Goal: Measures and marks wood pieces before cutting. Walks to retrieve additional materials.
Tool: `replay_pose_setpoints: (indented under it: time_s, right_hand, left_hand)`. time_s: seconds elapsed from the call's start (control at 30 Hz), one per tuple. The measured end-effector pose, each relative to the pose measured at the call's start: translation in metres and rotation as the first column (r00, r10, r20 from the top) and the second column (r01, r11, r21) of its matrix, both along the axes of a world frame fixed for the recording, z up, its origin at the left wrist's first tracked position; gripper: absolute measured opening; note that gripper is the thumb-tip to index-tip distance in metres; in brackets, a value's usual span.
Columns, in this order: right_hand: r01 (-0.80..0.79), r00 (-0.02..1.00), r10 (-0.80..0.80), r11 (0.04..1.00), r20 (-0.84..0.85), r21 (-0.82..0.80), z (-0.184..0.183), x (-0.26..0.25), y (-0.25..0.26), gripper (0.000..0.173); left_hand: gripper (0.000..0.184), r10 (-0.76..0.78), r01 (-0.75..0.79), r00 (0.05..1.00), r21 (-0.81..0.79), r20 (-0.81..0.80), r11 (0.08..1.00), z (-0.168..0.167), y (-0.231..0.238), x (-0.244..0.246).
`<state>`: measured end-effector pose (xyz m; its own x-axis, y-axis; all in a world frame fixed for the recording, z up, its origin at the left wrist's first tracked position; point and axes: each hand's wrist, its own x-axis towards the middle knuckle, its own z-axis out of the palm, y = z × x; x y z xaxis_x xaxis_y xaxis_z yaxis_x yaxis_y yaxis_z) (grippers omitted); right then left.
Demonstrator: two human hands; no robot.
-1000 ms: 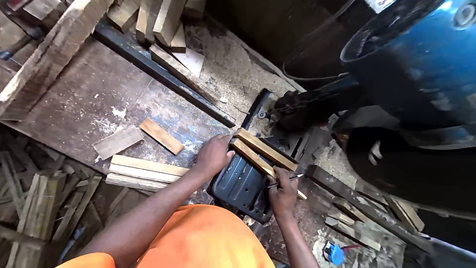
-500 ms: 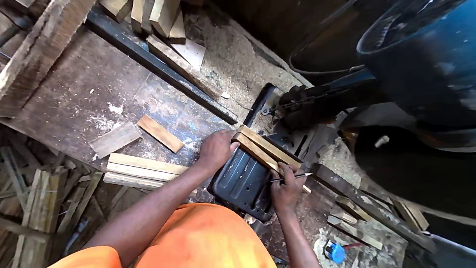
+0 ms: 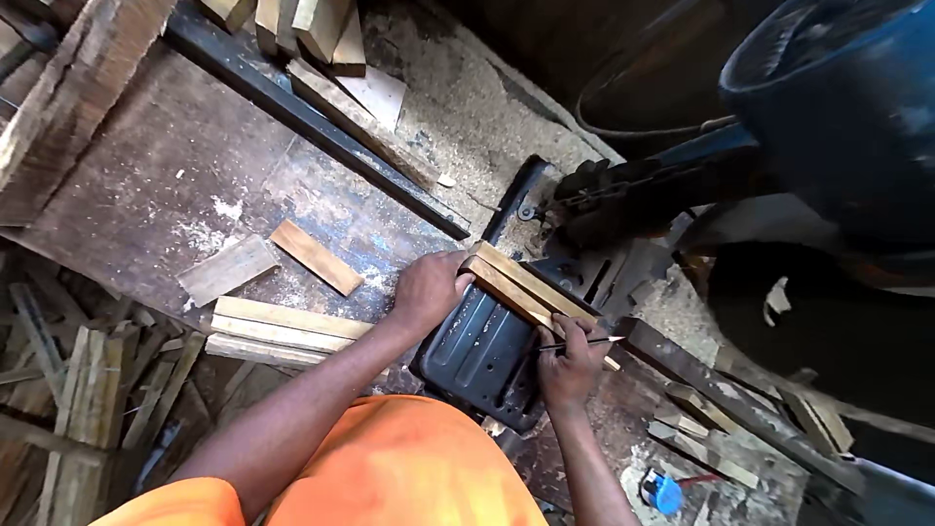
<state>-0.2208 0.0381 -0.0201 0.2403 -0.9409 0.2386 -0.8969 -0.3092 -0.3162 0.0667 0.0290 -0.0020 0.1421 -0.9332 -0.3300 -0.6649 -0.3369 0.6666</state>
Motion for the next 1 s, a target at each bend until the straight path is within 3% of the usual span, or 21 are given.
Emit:
replay_pose_setpoints:
  time_s: [0.83,1.0]
  right_hand:
    - [-0.017,1.000,0.017,1.000,-0.008,-0.026,-0.001,0.003,-0.014,0.022]
    - [-0.043,0.998,0.045,0.998,-0.043,0.043,0.012,-0.001,-0.013,0.031]
  left_hand:
    - [0.036,-0.003,0.003,0.999,-0.002,0.044,1.000,-0.001,-0.002,0.000]
    - [0.036,0.028,-0.028,1.000,-0.027,0.006,0.999,0.005,0.000,-0.006]
